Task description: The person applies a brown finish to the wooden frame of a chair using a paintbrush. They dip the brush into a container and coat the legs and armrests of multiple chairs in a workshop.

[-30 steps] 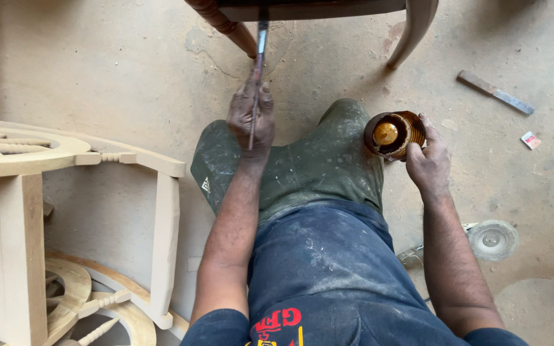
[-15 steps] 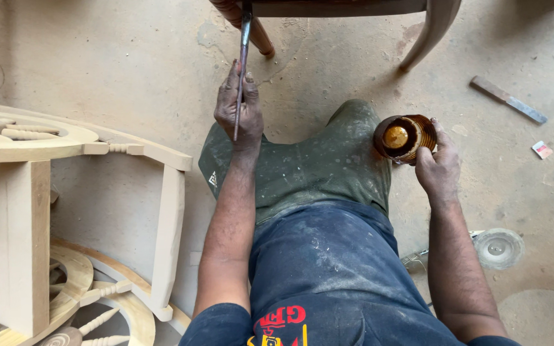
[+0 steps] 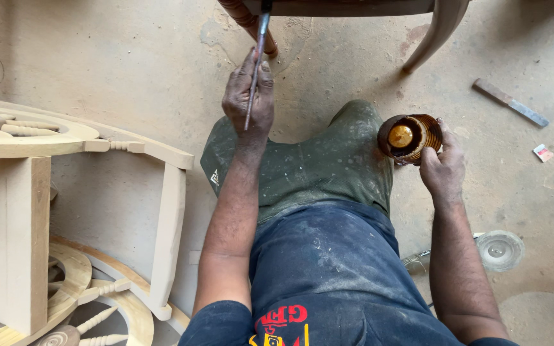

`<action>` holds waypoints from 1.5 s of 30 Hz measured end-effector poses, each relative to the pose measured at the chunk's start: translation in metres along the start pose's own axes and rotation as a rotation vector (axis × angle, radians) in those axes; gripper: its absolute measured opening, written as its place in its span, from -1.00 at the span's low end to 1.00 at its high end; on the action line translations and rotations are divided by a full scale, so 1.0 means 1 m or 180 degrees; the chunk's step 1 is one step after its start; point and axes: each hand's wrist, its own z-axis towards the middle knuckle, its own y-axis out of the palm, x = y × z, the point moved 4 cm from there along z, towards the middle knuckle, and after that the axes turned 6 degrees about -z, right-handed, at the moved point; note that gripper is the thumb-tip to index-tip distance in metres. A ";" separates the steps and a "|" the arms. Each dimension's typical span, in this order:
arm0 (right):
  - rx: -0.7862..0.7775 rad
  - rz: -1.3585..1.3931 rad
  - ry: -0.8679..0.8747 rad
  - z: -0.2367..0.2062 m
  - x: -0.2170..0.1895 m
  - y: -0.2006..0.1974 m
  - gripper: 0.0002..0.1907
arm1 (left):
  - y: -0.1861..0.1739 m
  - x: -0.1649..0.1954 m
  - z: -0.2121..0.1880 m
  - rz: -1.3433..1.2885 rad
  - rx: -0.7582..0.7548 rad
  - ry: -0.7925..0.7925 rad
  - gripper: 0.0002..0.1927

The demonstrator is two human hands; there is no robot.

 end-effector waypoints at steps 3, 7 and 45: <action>-0.0010 0.0035 0.0020 0.000 0.003 0.001 -0.36 | 0.009 0.010 -0.003 -0.0011 -0.0120 0.0198 -0.68; 0.0055 -0.0043 -0.0040 -0.001 0.003 0.000 -0.35 | 0.018 0.020 -0.008 -0.0070 -0.0251 0.0440 -0.70; 0.0208 0.0009 -0.0154 -0.002 0.009 -0.016 -0.39 | 0.061 0.052 -0.015 0.0114 -0.0514 0.0297 -0.66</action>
